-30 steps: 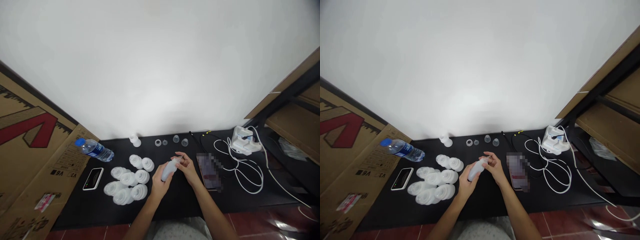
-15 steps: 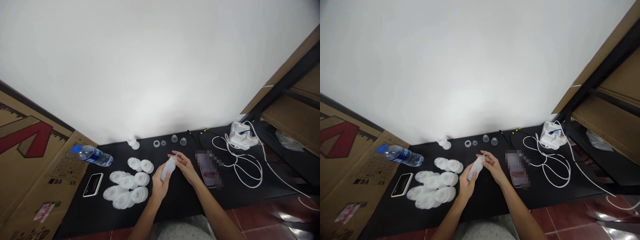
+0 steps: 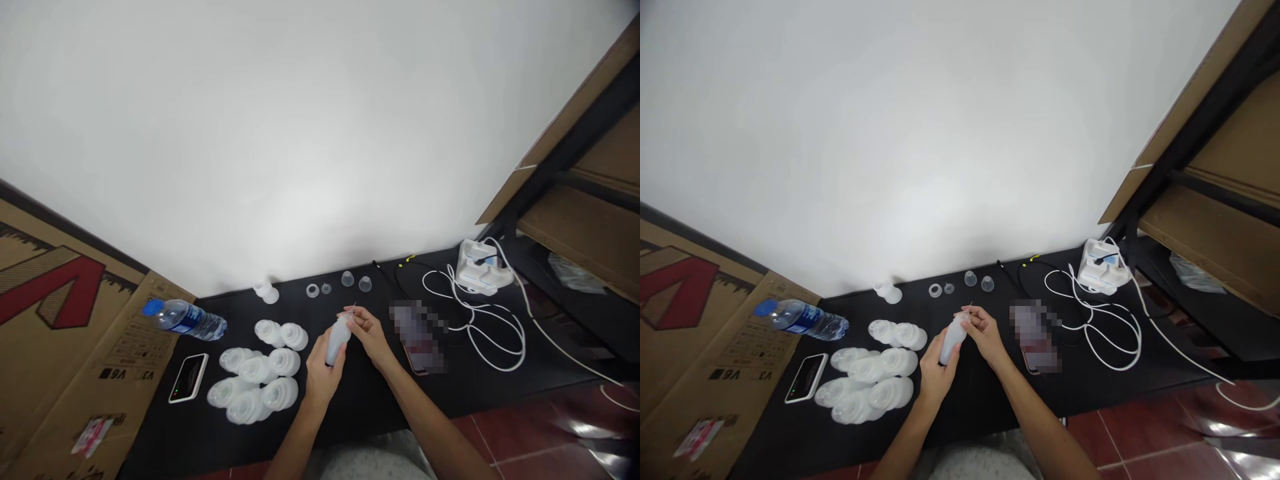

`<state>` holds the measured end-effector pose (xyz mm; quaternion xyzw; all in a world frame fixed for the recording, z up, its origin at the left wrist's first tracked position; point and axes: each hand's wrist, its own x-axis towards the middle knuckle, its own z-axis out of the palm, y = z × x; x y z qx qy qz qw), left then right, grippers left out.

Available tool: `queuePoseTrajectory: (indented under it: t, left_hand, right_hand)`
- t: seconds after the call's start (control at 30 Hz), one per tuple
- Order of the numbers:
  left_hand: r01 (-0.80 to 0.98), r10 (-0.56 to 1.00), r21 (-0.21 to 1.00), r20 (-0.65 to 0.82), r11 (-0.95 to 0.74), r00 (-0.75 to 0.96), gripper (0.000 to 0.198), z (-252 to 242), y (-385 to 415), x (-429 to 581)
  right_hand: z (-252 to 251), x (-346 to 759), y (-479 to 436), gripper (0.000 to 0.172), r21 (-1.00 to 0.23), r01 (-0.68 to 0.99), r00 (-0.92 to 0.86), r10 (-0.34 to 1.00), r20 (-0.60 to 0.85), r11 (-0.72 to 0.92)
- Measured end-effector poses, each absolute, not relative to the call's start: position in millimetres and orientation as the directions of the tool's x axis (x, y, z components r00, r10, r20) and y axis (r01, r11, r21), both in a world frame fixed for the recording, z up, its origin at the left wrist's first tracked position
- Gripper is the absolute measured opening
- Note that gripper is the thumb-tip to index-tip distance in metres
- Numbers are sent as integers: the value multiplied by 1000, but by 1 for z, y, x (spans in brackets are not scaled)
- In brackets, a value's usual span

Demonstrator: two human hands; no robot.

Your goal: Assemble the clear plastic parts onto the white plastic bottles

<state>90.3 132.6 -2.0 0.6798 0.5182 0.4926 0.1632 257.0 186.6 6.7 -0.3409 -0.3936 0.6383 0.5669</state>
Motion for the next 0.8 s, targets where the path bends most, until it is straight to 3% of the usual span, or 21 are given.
queuePoseTrajectory:
  t: [0.23, 0.33, 0.67, 0.8]
  left_hand:
    - [315, 970, 918, 242, -242, 40, 46, 0, 134, 83]
    - [267, 980, 944, 181, -196, 79, 51, -1, 136, 80]
    - [522, 870, 740, 493, -425, 9, 34, -10, 131, 88]
    - [549, 868, 730, 496, -408, -13, 35, -8, 132, 90]
  right_hand:
    - [15, 263, 182, 63, -868, -486, -290, 956, 48, -104]
    - [15, 263, 181, 63, -856, -508, -298, 952, 69, -97]
    - [9, 255, 183, 46, -879, -477, -180, 981, 70, -25]
    - [7, 253, 184, 42, -899, -438, -150, 986, 70, -3]
